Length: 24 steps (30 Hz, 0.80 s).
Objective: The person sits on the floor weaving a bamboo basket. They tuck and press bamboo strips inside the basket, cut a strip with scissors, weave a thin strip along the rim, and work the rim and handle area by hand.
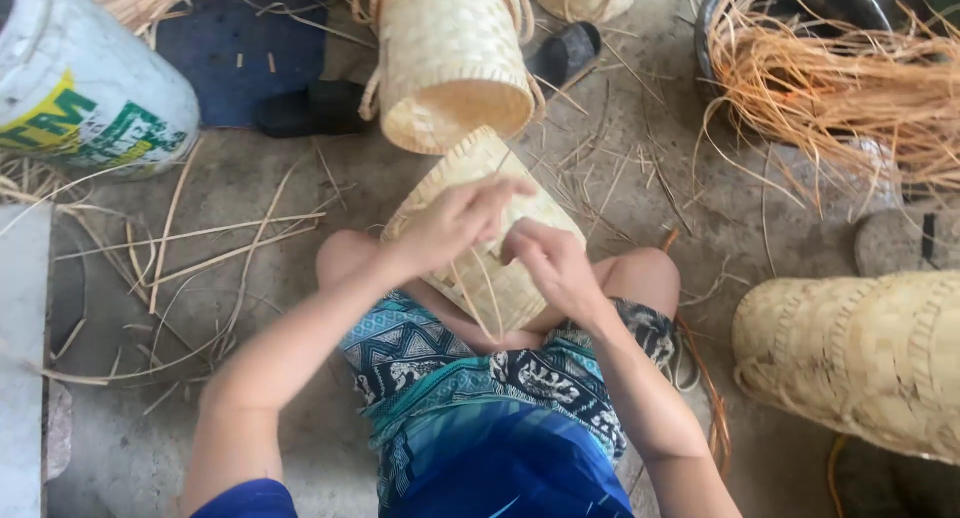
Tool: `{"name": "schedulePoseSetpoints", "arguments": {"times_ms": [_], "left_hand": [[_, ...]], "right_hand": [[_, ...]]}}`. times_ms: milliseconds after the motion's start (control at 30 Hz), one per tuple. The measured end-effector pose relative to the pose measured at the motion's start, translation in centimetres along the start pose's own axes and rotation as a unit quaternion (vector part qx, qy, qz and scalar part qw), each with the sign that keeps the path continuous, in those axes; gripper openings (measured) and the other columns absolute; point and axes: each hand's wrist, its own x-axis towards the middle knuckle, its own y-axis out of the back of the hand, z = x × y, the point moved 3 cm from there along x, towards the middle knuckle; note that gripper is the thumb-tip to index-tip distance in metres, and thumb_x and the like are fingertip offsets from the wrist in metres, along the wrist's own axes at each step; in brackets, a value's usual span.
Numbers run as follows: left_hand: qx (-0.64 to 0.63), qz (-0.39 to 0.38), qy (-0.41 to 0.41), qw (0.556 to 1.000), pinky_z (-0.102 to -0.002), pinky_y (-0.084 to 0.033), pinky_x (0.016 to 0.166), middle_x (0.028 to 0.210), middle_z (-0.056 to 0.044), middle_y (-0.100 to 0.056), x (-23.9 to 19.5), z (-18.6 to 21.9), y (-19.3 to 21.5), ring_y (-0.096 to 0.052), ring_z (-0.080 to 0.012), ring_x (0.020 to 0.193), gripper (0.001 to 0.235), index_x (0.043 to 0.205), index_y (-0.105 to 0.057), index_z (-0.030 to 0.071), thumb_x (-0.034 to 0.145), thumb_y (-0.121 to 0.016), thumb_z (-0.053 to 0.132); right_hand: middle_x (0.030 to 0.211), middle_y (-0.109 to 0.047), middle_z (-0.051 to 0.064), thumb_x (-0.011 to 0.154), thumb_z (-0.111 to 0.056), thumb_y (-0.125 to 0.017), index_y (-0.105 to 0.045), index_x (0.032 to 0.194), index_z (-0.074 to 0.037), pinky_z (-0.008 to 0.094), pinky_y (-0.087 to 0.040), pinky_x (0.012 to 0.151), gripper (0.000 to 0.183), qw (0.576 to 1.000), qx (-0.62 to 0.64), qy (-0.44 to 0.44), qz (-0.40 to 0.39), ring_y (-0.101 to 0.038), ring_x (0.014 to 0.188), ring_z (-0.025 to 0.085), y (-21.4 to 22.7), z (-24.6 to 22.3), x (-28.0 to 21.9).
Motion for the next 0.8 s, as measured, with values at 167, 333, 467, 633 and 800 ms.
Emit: {"name": "schedulePoseSetpoints", "arguments": {"times_ms": [167, 333, 467, 633, 800], "left_hand": [[-0.132, 0.041, 0.040, 0.990, -0.023, -0.039, 0.057, 0.070, 0.007, -0.047, -2.7, -3.8, -3.2, -0.045, -0.0047, 0.063, 0.041, 0.114, -0.065, 0.000, 0.114, -0.045, 0.036], [-0.133, 0.045, 0.103, 0.985, -0.022, -0.045, 0.060, 0.070, 0.008, -0.048, -4.6, -5.1, -4.3, -0.046, -0.0033, 0.064, 0.039, 0.121, -0.066, 0.004, 0.111, -0.043, 0.034], [-0.037, 0.050, 0.109, 0.992, -0.025, -0.041, 0.056, 0.064, 0.003, -0.041, -5.8, -4.5, -3.8, -0.043, -0.0061, 0.059, 0.039, 0.123, -0.068, 0.007, 0.111, -0.042, 0.032], [0.043, 0.015, 0.122, 0.992, -0.029, -0.040, 0.051, 0.056, 0.000, -0.042, -7.0, -3.2, -5.4, -0.044, -0.0090, 0.051, 0.037, 0.121, -0.069, 0.009, 0.108, -0.042, 0.031], [0.051, -0.007, 0.140, 0.989, -0.031, -0.040, 0.050, 0.055, 0.001, -0.041, -8.0, -3.5, -6.6, -0.042, -0.0096, 0.050, 0.037, 0.123, -0.068, 0.010, 0.109, -0.042, 0.031]], "right_hand": [[0.079, -0.067, 0.006, 0.107, -0.021, -0.051, -0.072, 0.102, 0.003, 0.029, -0.051, 0.074, 0.032, 0.990, 0.054, -0.105, -0.073, -0.061, 0.077, 0.013, -2.8, 0.9, -1.4], [0.085, -0.070, 0.003, 0.107, -0.023, -0.054, -0.073, 0.107, 0.001, 0.026, -0.054, 0.072, 0.031, 0.975, 0.143, -0.146, -0.087, -0.063, 0.076, 0.009, -2.2, 3.0, -4.2], [0.091, -0.074, 0.007, 0.108, -0.021, -0.054, -0.068, 0.125, -0.003, 0.025, -0.050, 0.065, 0.028, 0.973, 0.142, -0.178, -0.030, -0.061, 0.070, 0.010, 2.3, 3.9, -5.0], [0.110, -0.075, 0.006, 0.107, -0.018, -0.059, -0.061, 0.123, 0.002, 0.025, -0.054, 0.075, 0.026, 0.981, 0.130, -0.135, 0.045, -0.064, 0.083, 0.010, 6.5, 2.8, -2.2], [0.102, -0.071, 0.003, 0.105, -0.017, -0.059, -0.061, 0.134, 0.000, 0.024, -0.055, 0.083, 0.034, 0.978, 0.168, -0.115, 0.050, -0.065, 0.092, 0.008, 7.5, 0.3, 0.5]]}}
